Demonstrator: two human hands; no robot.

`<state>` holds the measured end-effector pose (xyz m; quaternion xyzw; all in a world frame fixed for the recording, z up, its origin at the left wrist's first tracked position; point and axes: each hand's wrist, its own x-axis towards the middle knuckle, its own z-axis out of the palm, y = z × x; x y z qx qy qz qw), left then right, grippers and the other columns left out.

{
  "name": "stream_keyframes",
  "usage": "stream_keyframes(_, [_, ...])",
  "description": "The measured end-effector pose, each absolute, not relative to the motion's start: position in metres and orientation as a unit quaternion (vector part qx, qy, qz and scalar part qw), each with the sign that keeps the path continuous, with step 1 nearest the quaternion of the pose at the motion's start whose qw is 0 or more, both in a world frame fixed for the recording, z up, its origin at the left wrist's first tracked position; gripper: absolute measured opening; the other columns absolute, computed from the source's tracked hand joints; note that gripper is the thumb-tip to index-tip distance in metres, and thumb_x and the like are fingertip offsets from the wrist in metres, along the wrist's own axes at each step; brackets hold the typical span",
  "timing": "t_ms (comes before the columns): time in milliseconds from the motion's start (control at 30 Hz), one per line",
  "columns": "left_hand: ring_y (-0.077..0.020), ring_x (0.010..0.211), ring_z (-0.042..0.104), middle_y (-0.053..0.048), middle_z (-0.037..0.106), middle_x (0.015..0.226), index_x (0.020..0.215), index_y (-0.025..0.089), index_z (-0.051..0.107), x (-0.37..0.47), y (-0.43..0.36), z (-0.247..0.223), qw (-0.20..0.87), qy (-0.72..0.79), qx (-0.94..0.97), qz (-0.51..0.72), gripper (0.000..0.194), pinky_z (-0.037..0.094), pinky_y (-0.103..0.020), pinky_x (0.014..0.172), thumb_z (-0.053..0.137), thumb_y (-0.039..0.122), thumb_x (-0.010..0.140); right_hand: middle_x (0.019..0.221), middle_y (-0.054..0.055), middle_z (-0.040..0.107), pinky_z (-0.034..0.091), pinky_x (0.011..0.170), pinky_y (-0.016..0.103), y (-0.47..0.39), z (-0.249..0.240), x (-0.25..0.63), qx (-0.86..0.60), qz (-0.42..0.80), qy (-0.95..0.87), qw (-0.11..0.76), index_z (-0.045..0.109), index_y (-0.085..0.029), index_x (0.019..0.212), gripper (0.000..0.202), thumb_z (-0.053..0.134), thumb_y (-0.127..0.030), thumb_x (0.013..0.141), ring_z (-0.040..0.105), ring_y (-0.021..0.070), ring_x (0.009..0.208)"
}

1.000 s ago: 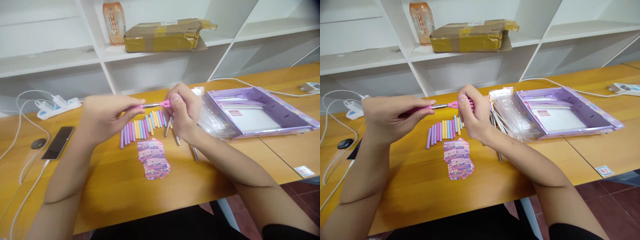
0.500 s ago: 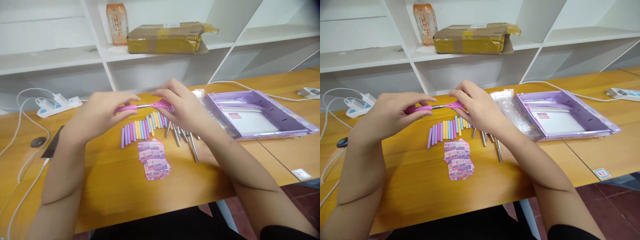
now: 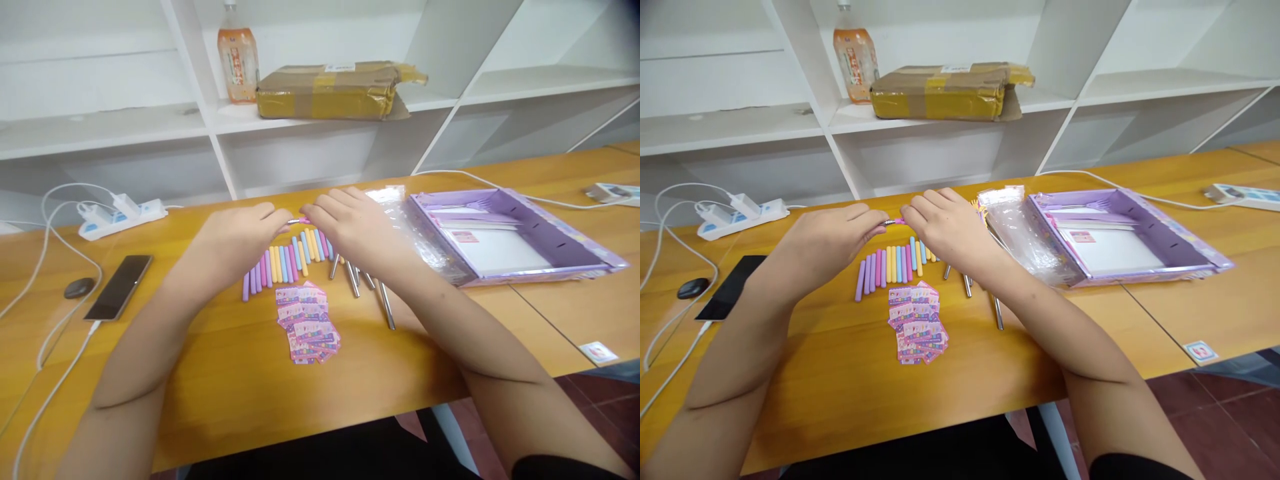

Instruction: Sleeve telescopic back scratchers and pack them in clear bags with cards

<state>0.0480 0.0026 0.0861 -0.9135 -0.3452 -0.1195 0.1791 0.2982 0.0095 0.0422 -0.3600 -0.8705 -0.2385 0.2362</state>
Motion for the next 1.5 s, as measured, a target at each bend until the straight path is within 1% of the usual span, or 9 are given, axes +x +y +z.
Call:
stream_keyframes(167, [-0.0231,0.079,0.068,-0.007,0.077,0.095,0.112,0.022,0.075,0.037,0.024,0.085,0.163,-0.368,-0.906,-0.132,0.031,0.036,-0.035,0.064,0.046,0.031,0.117,0.101,0.011,0.073,0.037,0.084,0.04,0.028,0.037,0.314,-0.384,-0.228,-0.854,0.266,0.074,-0.02,0.117,0.029,0.048,-0.008,0.112,0.058,0.0259,0.095])
stream_keyframes(267, [-0.0221,0.08,0.065,-0.004,0.077,0.097,0.111,0.025,0.076,0.012,0.051,0.088,0.167,-0.394,-0.887,-0.177,0.042,0.036,-0.035,0.066,0.041,0.045,0.12,0.101,0.01,0.073,0.032,0.083,0.04,0.052,0.04,0.351,-0.41,-0.219,-0.834,0.297,0.075,-0.022,0.118,0.028,0.052,-0.008,0.11,0.055,0.0246,0.093])
stream_keyframes(367, [-0.0204,0.092,0.062,0.0,0.077,0.104,0.117,0.028,0.076,-0.028,0.082,0.096,0.171,-0.406,-0.869,-0.225,0.052,0.041,-0.036,0.074,0.035,0.059,0.119,0.093,0.008,0.07,0.027,0.082,0.04,0.076,0.05,0.408,-0.433,-0.209,-0.815,0.325,0.078,-0.025,0.113,0.021,0.057,-0.019,0.114,0.048,0.0218,0.086])
stream_keyframes(467, [-0.0186,0.099,0.056,0.003,0.073,0.108,0.118,0.029,0.075,-0.071,0.105,0.103,0.172,-0.465,-0.838,-0.227,0.058,0.041,-0.04,0.082,0.03,0.065,0.119,0.086,0.008,0.068,0.025,0.083,0.041,0.09,0.059,0.467,-0.525,-0.212,-0.752,0.337,0.081,-0.026,0.106,0.019,0.063,-0.022,0.113,0.043,0.0211,0.081])
stream_keyframes(567, [-0.0158,0.098,0.051,0.006,0.067,0.103,0.111,0.03,0.074,-0.105,0.118,0.104,0.163,-0.516,-0.803,-0.25,0.057,0.041,-0.042,0.088,0.033,0.07,0.117,0.092,0.013,0.071,0.026,0.086,0.043,0.096,0.062,0.511,-0.63,-0.236,-0.669,0.315,0.083,-0.023,0.105,0.018,0.067,-0.017,0.11,0.05,0.0218,0.088])
stream_keyframes(800, [-0.016,0.097,0.053,0.006,0.066,0.104,0.109,0.03,0.07,-0.12,0.125,0.095,0.125,-0.484,-0.831,-0.243,0.06,0.041,-0.04,0.082,0.032,0.075,0.116,0.114,0.02,0.078,0.033,0.091,0.042,0.097,0.058,0.527,-0.699,-0.236,-0.626,0.253,0.084,-0.018,0.126,0.025,0.067,-0.012,0.108,0.064,0.0236,0.108])
stream_keyframes(967, [-0.0153,0.087,0.05,0.005,0.066,0.096,0.102,0.028,0.069,-0.116,0.131,0.09,0.13,-0.471,-0.833,-0.258,0.054,0.036,-0.038,0.075,0.041,0.073,0.114,0.117,0.016,0.08,0.041,0.089,0.035,0.084,0.052,0.518,-0.659,-0.234,-0.658,0.281,0.082,-0.016,0.129,0.029,0.057,-0.013,0.113,0.067,0.0193,0.102])
stream_keyframes(1300, [-0.0177,0.072,0.03,-0.001,0.038,0.07,0.076,0.021,0.04,-0.096,0.1,0.102,0.173,-0.584,-0.766,-0.208,0.044,0.027,-0.039,0.067,0.053,0.05,0.106,0.119,0.021,0.078,0.047,0.093,0.036,0.075,0.063,0.521,-0.659,-0.204,-0.651,0.317,0.082,-0.017,0.125,0.033,0.057,-0.004,0.107,0.07,0.0211,0.106])
stream_keyframes(1500, [-0.0212,0.074,0.024,-0.002,0.032,0.063,0.079,0.023,0.049,-0.077,0.092,0.12,0.138,-0.696,-0.699,-0.092,0.064,0.023,-0.036,0.069,0.031,0.08,0.102,0.114,0.021,0.077,0.049,0.092,0.035,0.078,0.067,0.517,-0.667,-0.19,-0.638,0.334,0.082,-0.015,0.118,0.034,0.058,0.002,0.103,0.069,0.0182,0.095])
